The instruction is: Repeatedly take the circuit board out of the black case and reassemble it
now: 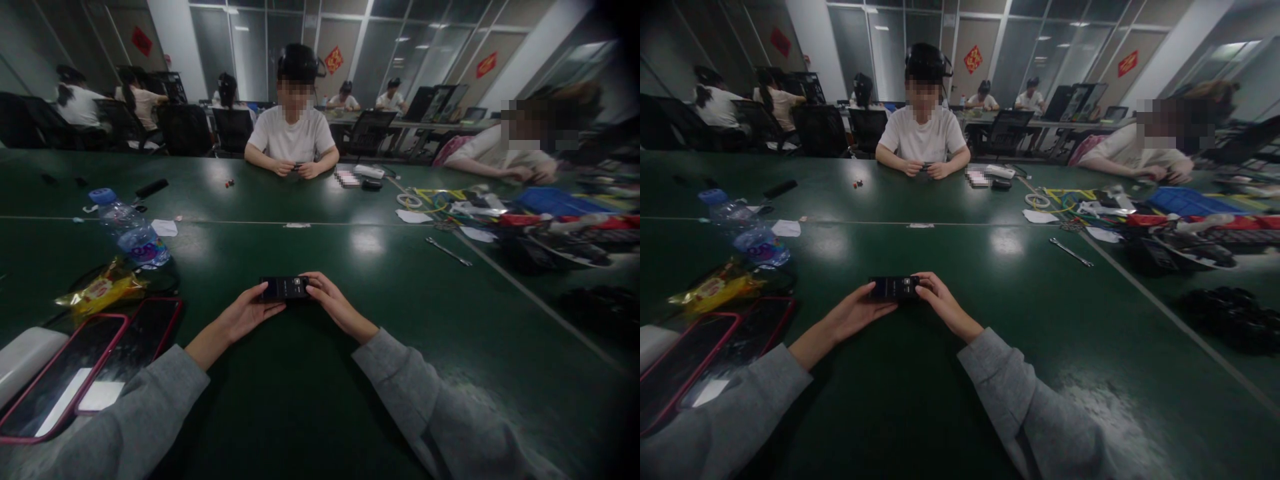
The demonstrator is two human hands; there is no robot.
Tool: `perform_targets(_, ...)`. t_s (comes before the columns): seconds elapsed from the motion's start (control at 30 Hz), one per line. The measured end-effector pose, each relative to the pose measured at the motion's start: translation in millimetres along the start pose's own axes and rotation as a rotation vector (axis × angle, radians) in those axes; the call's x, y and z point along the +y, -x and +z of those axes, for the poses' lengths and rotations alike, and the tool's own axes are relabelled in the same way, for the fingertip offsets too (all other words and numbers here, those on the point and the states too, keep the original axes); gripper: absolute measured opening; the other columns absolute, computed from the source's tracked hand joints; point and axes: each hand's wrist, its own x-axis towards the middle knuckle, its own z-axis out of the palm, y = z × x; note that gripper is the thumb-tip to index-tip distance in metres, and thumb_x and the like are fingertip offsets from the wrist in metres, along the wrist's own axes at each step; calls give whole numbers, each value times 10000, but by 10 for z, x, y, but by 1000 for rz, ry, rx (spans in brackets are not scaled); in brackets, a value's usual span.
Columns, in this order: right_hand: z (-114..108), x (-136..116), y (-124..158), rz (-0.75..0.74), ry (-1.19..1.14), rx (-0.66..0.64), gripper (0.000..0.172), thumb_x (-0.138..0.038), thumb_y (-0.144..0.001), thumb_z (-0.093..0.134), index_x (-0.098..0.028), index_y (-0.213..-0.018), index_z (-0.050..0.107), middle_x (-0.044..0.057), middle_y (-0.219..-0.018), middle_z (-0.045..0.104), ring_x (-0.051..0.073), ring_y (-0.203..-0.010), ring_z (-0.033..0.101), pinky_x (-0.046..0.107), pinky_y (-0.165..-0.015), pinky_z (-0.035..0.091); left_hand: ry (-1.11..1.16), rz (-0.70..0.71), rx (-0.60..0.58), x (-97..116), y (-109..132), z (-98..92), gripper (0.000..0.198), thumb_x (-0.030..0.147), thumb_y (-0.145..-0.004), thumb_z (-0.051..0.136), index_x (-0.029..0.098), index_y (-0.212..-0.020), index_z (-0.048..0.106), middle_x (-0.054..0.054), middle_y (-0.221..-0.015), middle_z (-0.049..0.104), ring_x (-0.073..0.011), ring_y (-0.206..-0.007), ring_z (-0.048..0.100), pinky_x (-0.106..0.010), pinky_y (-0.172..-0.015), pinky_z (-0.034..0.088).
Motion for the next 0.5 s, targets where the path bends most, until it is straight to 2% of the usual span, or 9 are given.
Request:
perform_targets(0.2,18,19,16,-75,110,12,274,-361,-925,521,-276,-1184,547,44,-1197,570,211,-1154,538,431,-1033,405,-5,-4,15,7,-1,-7,513,199,-878,600,84,-1342,413,-206,-1272,576,-318,-1181,587,-451,-1102,390)
perform_targets(0.27,43,3,33,-119,180,9,356,-380,-899,569,-284,-1238,513,53,-1239,546,220,-1166,536,443,-1036,408,-9,-2,10,5,-6,-13,508,206,-881,601,85,-1338,415,-205,-1283,571,-314,-1185,584,-451,-1104,388)
perform_targets(0.37,89,-39,67,-214,323,-6,589,-364,-799,708,-294,-1322,448,69,-1315,491,247,-1219,499,461,-1052,401,-25,-4,3,1,-11,-20,513,208,-882,602,78,-1339,408,-215,-1298,560,-305,-1188,582,-439,-1105,385)
perform_targets(0.5,115,-51,90,-280,457,-1,608,-314,-789,722,-305,-1332,450,70,-1294,501,256,-1217,491,486,-1049,400,-43,-7,0,4,-4,-8,515,206,-883,606,83,-1343,409,-219,-1322,540,-303,-1203,571,-432,-1106,379)
